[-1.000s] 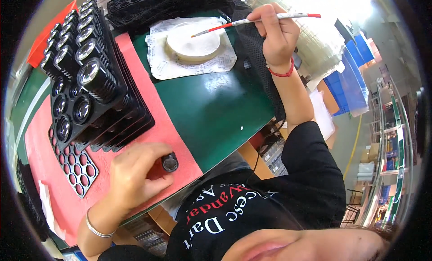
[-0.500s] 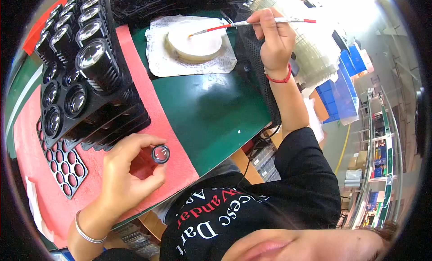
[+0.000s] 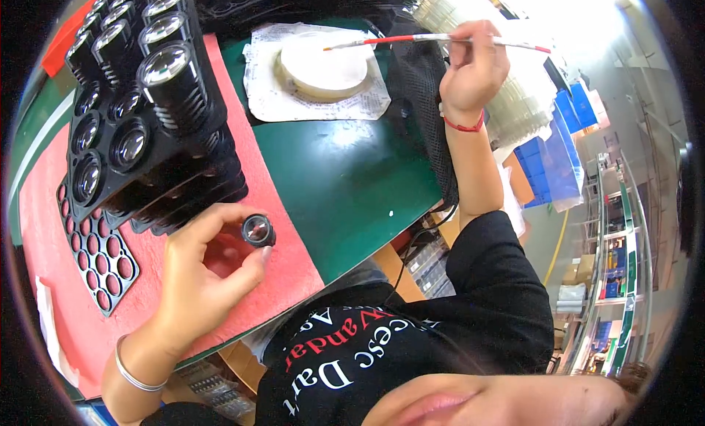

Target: Applying a substance to small lighting components using a brush at an assembly workstation.

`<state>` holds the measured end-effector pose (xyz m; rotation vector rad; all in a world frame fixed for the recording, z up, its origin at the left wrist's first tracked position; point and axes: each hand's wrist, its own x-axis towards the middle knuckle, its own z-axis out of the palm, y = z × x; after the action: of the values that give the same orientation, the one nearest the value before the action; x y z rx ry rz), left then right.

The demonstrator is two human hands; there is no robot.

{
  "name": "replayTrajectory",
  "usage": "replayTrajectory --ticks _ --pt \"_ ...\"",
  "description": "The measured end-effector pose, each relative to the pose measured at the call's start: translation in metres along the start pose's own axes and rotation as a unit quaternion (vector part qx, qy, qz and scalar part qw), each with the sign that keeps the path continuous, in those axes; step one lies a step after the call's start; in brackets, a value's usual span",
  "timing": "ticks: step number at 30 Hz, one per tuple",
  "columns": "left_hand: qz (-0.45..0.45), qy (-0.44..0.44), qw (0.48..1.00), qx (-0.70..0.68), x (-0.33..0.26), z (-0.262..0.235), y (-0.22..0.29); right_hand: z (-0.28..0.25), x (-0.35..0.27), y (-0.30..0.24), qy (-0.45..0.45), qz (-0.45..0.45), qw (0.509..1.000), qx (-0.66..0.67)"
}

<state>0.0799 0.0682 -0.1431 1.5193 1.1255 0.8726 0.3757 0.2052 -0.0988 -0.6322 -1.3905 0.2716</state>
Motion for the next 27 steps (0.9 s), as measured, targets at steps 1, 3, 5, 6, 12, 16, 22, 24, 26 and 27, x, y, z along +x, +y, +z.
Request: replayTrajectory --ticks 1,3,5,6,12,16,22,24,26,27 --pt "-0.008 0.002 1.000 -0.016 0.000 0.000 0.000 -0.001 -0.001 0.000 -0.028 0.007 1.000 -0.010" --pt "-0.027 0.005 0.998 -0.049 -0.001 0.000 0.001 -0.001 -0.004 0.001 -0.048 0.013 0.998 -0.030" --pt "-0.028 0.006 0.999 -0.039 -0.001 0.000 0.002 -0.002 -0.005 0.002 -0.041 0.005 0.998 -0.044" --pt "-0.029 0.008 0.999 -0.034 -0.001 0.000 0.002 -0.001 -0.003 0.003 0.004 0.020 1.000 0.011" --pt "-0.082 0.007 0.989 -0.122 -0.003 -0.002 0.000 -0.008 0.013 -0.003 -0.018 0.226 0.899 0.375" --pt "-0.085 0.027 0.979 -0.182 -0.001 -0.003 -0.001 -0.005 0.006 -0.011 -0.134 0.279 0.835 0.455" --pt "-0.088 0.037 0.975 -0.200 -0.001 -0.004 -0.002 -0.001 -0.005 -0.023 -0.260 0.188 0.838 0.442" --pt "-0.087 0.034 0.976 -0.197 -0.001 -0.005 -0.003 0.000 -0.007 -0.023 -0.288 0.166 0.833 0.441" --pt "-0.085 0.030 0.977 -0.191 0.000 -0.005 -0.004 0.001 -0.008 -0.021 -0.303 0.142 0.838 0.432" --pt "-0.074 0.030 0.977 -0.200 0.000 -0.004 -0.004 0.001 -0.009 -0.021 -0.306 0.135 0.840 0.427"
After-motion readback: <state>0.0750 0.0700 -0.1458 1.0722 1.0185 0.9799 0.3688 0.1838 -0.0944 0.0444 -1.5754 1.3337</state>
